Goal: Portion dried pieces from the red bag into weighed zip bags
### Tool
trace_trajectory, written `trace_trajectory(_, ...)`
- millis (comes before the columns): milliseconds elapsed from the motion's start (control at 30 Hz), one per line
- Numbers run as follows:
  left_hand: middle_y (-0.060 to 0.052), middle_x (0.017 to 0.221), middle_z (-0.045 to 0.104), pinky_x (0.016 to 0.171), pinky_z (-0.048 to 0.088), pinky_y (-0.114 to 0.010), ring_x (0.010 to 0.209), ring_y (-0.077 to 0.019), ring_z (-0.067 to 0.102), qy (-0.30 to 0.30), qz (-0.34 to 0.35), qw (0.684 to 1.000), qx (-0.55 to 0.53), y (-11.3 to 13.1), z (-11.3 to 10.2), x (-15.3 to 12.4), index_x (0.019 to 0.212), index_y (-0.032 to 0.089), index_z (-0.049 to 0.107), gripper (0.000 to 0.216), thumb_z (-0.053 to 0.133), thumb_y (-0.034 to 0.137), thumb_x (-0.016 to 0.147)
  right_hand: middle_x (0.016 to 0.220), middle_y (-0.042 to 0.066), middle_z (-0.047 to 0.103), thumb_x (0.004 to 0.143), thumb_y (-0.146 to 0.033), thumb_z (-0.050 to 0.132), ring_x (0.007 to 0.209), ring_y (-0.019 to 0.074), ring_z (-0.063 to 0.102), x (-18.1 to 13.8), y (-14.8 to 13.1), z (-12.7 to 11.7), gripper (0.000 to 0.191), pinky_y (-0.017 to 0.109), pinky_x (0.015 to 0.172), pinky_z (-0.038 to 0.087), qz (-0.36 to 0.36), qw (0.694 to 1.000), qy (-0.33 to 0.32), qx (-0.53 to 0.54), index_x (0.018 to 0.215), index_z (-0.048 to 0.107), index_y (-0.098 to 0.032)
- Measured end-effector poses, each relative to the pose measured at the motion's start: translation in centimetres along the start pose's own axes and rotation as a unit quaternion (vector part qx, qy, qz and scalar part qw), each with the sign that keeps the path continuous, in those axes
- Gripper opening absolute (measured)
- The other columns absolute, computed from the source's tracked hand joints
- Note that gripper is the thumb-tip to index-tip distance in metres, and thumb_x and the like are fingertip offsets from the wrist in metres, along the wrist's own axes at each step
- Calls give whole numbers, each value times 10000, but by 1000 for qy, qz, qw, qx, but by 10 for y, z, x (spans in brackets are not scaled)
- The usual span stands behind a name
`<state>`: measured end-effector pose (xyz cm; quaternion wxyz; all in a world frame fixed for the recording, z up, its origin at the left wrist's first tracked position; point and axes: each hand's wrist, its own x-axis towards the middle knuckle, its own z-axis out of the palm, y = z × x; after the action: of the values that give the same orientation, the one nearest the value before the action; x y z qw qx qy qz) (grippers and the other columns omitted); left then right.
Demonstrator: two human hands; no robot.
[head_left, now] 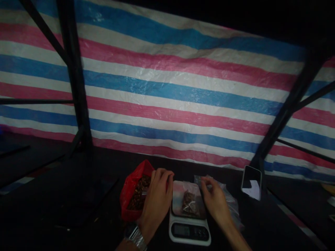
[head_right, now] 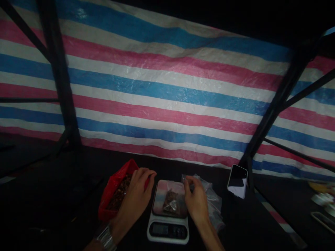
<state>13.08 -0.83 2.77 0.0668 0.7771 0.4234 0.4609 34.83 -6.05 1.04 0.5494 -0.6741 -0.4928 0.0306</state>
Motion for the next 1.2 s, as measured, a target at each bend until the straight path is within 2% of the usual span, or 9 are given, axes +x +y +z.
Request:
trace_trajectory(133,-90,1127,668,932,564,-445,1077,-258,639,60,46,997,29,-32,-26,-17,1106,226,668,242,428,213,1074,995,124,790,931,-513,531,974,322,727,-16,11,-7,378,482,935,558,-20,998,54,-16,961,762,-216)
trace_trajectory(233,-77,1096,677,901,565,-396,1050,-242,657,61,109,991,48,-50,-38,-34,1114,234,672,207,484,186,1042,964,124,774,952,-544,529,941,315,719,-31,17,-7,389,469,893,563,-36,996,81,-26,927,744,-221)
trace_trajectory(333,-50,1117,707,918,556,-369,1045,-226,678,43,165,983,62,-55,-44,-50,1149,263,674,238,522,155,1002,944,122,759,968,-584,526,930,311,711,-42,21,-7,418,457,869,555,-52,993,104,-35,930,734,-223)
trace_trajectory(467,-50,1108,742,951,542,-395,1036,-239,697,26,223,970,90,-52,-48,-63,1178,249,658,292,510,117,964,873,96,741,970,-611,554,851,288,699,-45,22,-8,424,426,815,549,-77,990,105,-45,922,736,-231)
trace_trajectory(600,-65,1121,746,953,542,-387,1050,-239,698,15,231,969,88,-52,-49,-66,1197,247,646,320,495,104,953,852,90,736,993,-608,534,815,279,699,-44,23,-7,436,408,767,544,-90,989,102,-54,921,735,-228)
trace_trajectory(767,-71,1133,742,975,528,-369,1080,-234,683,43,231,968,86,-58,-52,-65,1200,248,655,333,505,94,945,858,90,743,996,-610,531,822,281,706,-45,23,-6,433,408,778,550,-87,990,97,-60,931,734,-232)
trace_trajectory(1000,-75,1112,740,943,529,-355,1057,-223,684,72,239,964,93,-63,-61,-62,1174,240,678,332,508,76,940,878,106,776,965,-602,544,843,299,737,-44,19,-7,426,424,805,579,-59,994,79,-53,905,736,-227)
trace_trajectory(1200,-62,1093,760,917,567,-318,1043,-205,708,87,249,962,76,-52,-68,-67,1182,258,682,383,516,51,906,908,97,819,929,-567,568,863,322,776,-40,2,-11,375,423,800,588,-20,997,49,-54,932,752,-241)
